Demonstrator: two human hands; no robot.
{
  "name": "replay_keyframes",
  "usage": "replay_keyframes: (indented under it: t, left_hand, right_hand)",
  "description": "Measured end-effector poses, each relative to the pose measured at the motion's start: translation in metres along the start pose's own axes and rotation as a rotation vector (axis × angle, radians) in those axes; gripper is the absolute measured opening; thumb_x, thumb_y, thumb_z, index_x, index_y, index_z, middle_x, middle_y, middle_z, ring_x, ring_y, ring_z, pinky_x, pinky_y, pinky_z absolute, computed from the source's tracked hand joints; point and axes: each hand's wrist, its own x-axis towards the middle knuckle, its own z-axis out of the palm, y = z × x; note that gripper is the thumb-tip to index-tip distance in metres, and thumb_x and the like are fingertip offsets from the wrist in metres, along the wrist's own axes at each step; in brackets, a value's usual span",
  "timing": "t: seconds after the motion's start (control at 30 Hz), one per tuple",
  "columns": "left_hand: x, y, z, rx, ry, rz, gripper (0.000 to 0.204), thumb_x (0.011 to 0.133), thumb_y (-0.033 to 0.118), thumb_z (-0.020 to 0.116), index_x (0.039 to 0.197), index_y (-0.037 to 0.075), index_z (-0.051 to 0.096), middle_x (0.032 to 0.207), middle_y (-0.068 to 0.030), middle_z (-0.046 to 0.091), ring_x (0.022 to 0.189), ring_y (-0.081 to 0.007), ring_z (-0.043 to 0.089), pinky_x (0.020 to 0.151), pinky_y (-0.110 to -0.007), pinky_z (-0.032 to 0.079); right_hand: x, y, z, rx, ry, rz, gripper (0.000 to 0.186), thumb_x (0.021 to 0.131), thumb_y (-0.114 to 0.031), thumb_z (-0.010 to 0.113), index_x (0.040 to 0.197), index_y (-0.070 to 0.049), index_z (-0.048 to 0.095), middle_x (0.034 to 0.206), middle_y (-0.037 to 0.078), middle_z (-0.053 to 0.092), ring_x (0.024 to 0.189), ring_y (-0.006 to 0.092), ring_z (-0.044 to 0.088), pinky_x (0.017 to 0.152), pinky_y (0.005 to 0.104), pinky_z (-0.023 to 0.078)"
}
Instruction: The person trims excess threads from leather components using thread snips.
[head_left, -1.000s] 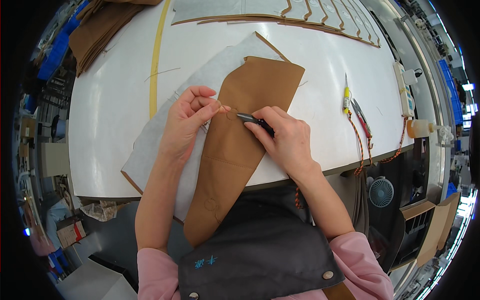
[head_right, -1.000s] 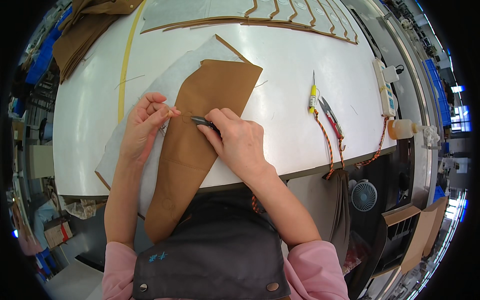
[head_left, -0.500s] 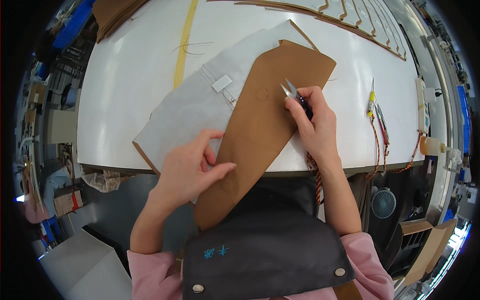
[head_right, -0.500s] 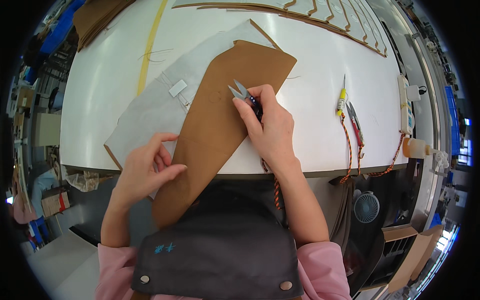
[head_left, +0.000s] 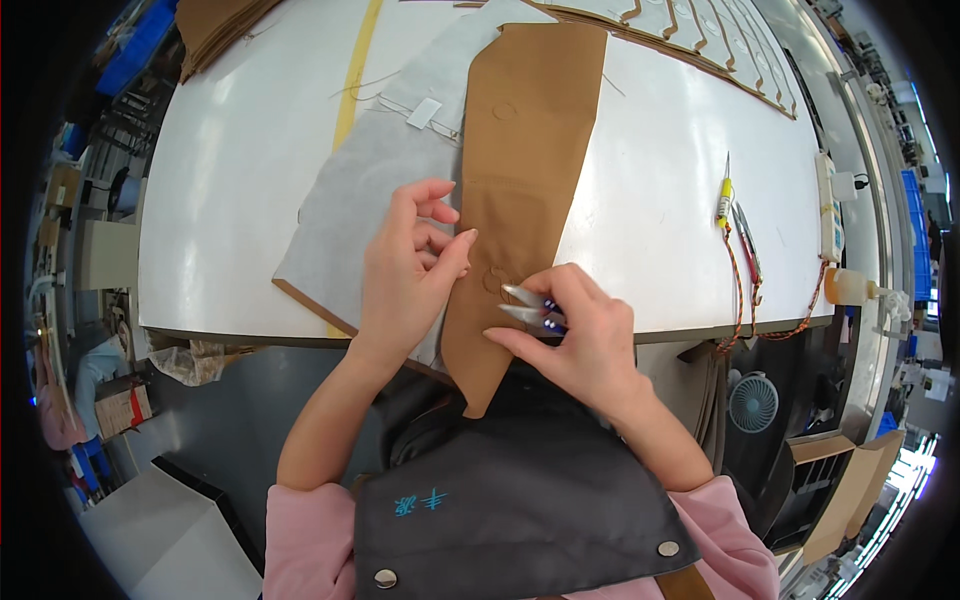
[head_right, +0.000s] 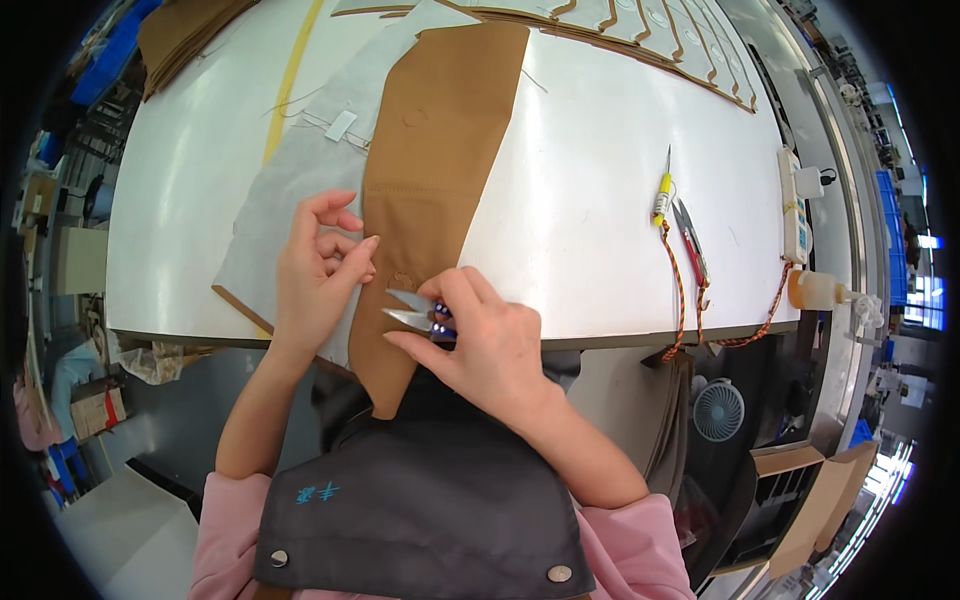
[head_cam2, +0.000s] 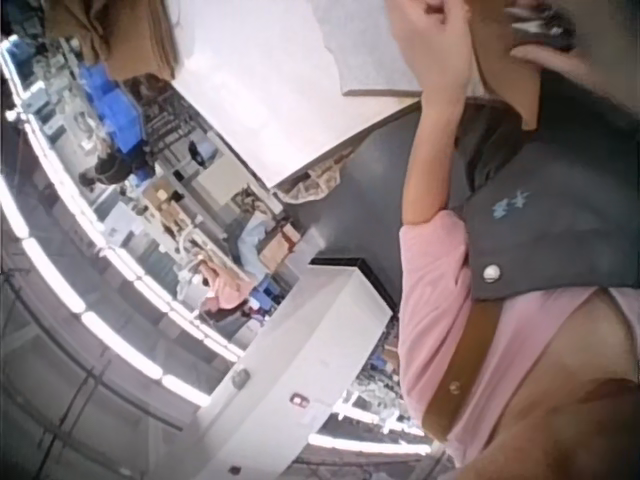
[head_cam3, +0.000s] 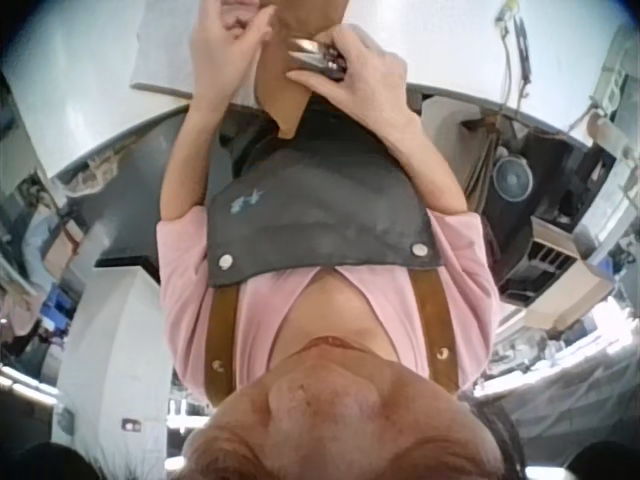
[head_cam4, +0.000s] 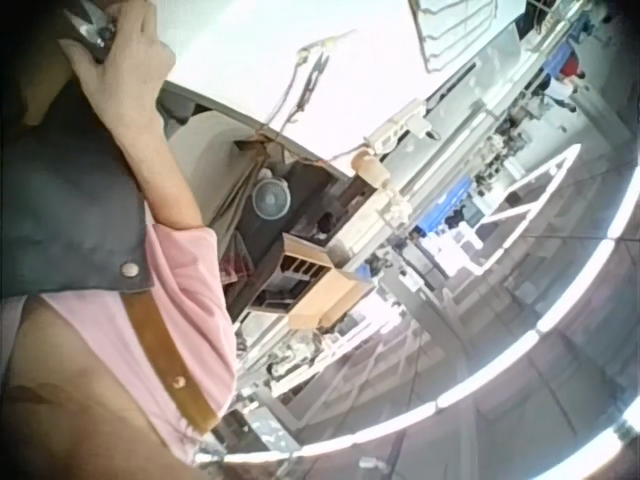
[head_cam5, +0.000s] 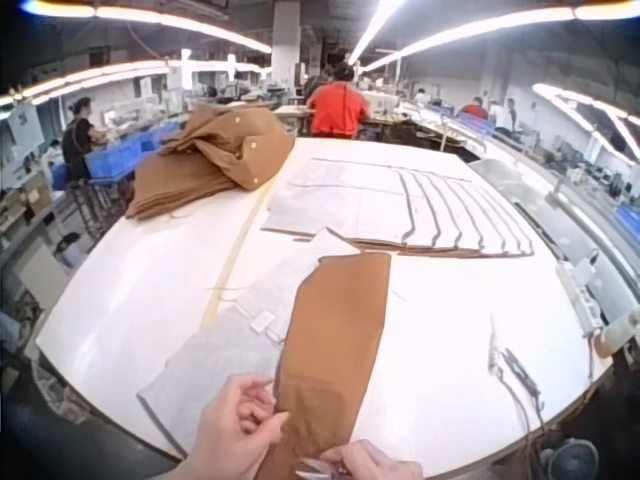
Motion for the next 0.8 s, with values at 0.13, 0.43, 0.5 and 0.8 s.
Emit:
replay_keyframes:
  t: [0.13,0.43,0.5,0.8]
  left_hand:
    - [-0.012,-0.005,-0.002,-0.147,0.024,0.02,0.043,0.089,-0.003,0.064,0.128,0.001,0.047,0.114,-0.0098,0.052,0.085,-0.0116,0.063,0.072,-0.024,0.056]
    - [-0.023,0.002,-0.006,0.195,-0.149,0.189,0.048,0.076,-0.004,0.075,0.119,0.004,0.057,0.115,-0.0055,0.056,0.1,-0.0141,0.061,0.081,-0.028,0.057]
    - [-0.022,0.001,-0.007,0.17,-0.152,0.161,0.049,0.075,-0.003,0.076,0.12,0.005,0.057,0.115,-0.0051,0.057,0.1,-0.0141,0.061,0.081,-0.029,0.057]
    - [-0.025,0.004,-0.005,0.199,-0.147,0.197,0.048,0.074,-0.003,0.076,0.118,0.007,0.059,0.11,-0.006,0.057,0.097,-0.0157,0.061,0.08,-0.028,0.056]
  right_hand:
    - [-0.014,0.007,0.004,-0.26,-0.063,0.016,0.025,0.082,-0.017,0.077,0.091,-0.008,0.056,0.076,0.005,0.06,0.059,0.0224,0.064,0.052,0.0342,0.047]
    - [-0.016,0.014,-0.013,0.255,-0.046,0.303,0.021,0.088,-0.014,0.073,0.091,-0.004,0.054,0.075,0.006,0.061,0.057,0.0199,0.058,0.053,0.0292,0.045]
    - [-0.012,0.009,-0.002,0.103,0.01,0.133,0.022,0.087,-0.016,0.073,0.091,-0.005,0.055,0.078,0.005,0.061,0.056,0.02,0.059,0.052,0.0298,0.045]
    - [-0.012,0.012,-0.014,0.083,-0.121,0.039,0.025,0.086,-0.02,0.075,0.091,-0.005,0.055,0.072,0.004,0.056,0.052,0.0164,0.055,0.048,0.0285,0.044]
